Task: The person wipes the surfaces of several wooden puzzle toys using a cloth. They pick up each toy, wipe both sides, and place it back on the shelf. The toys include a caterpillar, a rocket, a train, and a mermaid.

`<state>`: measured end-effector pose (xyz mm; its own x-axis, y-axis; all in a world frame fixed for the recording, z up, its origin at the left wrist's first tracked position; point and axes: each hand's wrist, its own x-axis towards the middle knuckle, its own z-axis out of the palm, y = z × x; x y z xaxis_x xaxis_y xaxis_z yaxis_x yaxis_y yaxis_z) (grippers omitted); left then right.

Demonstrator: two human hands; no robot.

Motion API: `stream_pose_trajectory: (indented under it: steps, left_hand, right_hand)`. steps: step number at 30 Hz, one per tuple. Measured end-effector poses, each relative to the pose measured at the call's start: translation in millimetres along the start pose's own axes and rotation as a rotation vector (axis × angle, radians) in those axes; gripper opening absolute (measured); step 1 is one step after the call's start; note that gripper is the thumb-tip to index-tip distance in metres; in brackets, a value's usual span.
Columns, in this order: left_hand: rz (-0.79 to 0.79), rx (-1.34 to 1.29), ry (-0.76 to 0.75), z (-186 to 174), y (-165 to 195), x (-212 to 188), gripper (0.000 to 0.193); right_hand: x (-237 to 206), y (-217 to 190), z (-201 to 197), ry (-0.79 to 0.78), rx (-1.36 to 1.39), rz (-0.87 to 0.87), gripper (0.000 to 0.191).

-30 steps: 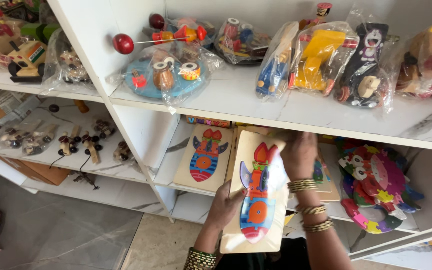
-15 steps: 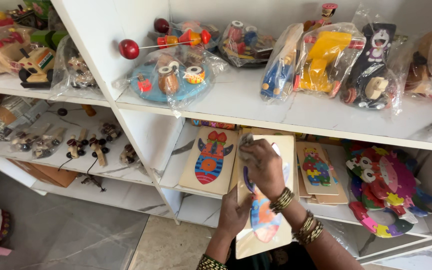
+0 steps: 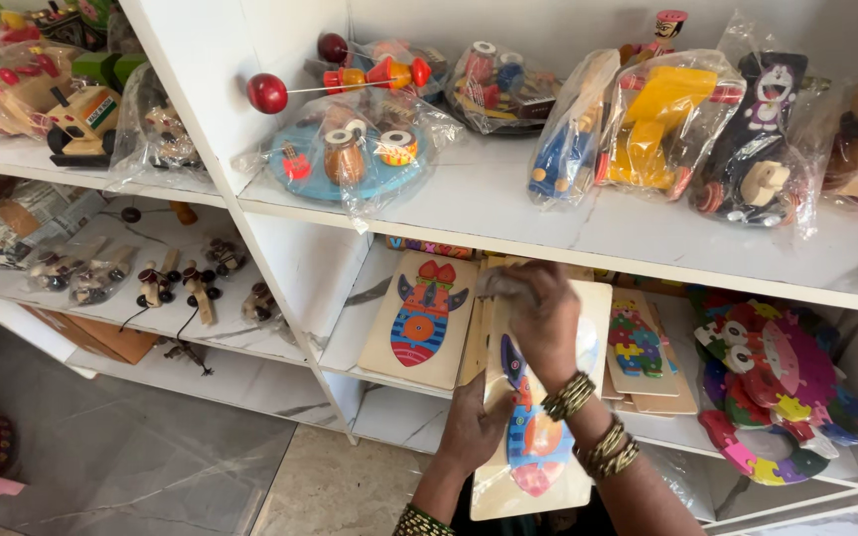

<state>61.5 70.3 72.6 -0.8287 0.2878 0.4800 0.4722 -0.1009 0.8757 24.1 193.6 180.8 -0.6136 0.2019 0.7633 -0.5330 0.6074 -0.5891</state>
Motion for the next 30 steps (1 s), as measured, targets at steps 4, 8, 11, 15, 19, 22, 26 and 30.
stream_pose_trajectory:
  steps: [4,8,11,15,19,22,26,30]
  left_hand:
    - [-0.049,-0.091,0.037,-6,-12,1,0.032]
    - [-0.172,-0.145,0.013,-16,-17,0,0.028]
    - [-0.171,-0.287,0.013,-17,-11,0,0.037]
    - [-0.2,-0.25,0.006,-13,-3,3,0.037]
    - [-0.05,-0.161,0.027,-6,-3,4,0.031]
    - [-0.021,-0.209,0.014,-7,-7,3,0.025]
    - [-0.139,-0.125,-0.029,-5,-10,3,0.016]
    - [-0.186,-0.27,-0.037,7,-10,4,0.018]
  right_hand:
    - [-24,-14,7,-0.339,0.168,-0.046,0.036]
    - [-26,7,-17,-0.346,0.358,0.294,0.032]
    - [1,40,-52,-0.096,0.265,0.395,0.028]
    - [11,39,-64,0.035,-0.227,-0.045,0.035]
    - [-12,-8,-23,-0.087,0.02,0.111,0.029]
    - [-21,-31,4,-0.195,-0.063,-0.121,0.039]
    - [-12,-23,14,-0.189,-0.376,-0.321,0.049]
    - [3,5,3,0.007,-0.562,-0.305,0.048]
